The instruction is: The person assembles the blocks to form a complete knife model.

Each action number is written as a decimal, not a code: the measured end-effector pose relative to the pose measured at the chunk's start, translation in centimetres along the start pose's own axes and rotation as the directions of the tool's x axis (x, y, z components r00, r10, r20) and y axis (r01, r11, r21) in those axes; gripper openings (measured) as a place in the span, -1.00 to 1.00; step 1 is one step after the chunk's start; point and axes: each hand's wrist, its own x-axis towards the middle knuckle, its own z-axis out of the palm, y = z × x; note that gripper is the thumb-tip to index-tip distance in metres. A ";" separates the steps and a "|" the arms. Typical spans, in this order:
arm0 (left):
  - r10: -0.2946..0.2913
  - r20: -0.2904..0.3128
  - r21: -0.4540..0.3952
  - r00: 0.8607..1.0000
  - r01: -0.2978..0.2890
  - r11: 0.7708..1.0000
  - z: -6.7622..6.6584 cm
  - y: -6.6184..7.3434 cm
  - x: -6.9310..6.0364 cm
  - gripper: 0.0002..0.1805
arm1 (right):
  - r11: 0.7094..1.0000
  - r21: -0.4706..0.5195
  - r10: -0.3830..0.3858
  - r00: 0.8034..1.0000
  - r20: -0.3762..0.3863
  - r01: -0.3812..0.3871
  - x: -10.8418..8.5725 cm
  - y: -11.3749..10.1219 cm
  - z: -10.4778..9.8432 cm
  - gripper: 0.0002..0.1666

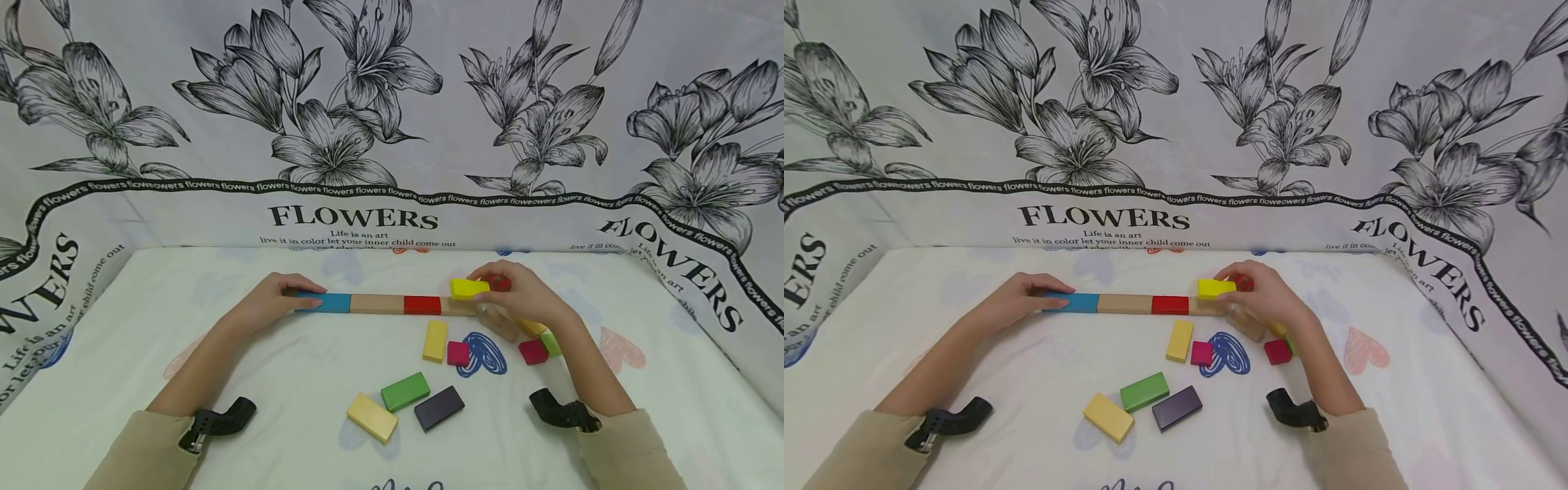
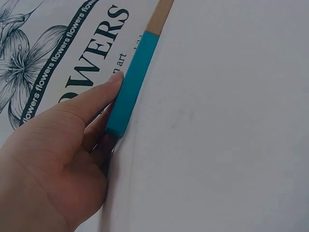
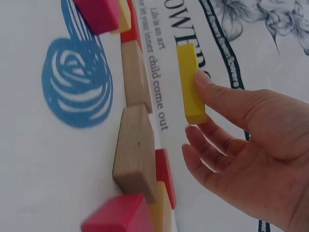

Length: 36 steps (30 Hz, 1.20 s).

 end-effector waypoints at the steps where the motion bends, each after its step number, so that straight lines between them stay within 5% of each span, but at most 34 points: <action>1: 0.001 0.000 0.002 1.000 -0.001 1.000 0.0 0.0 0.0 -0.66 | 1.000 -0.006 0.003 1.000 -0.002 -0.003 0.0 0.3 -0.1 -0.56; 20: 0.013 -0.003 -0.015 1.000 -0.013 1.000 0.0 0.0 0.0 -0.65 | 0.991 -0.021 0.132 0.991 0.005 -0.132 -0.3 3.5 -1.5 -0.56; 36: -0.005 0.000 -0.018 1.000 0.005 1.000 0.0 0.2 -0.1 -0.65 | 0.986 -0.005 0.168 0.985 0.033 -0.168 -0.3 4.3 -1.6 -0.56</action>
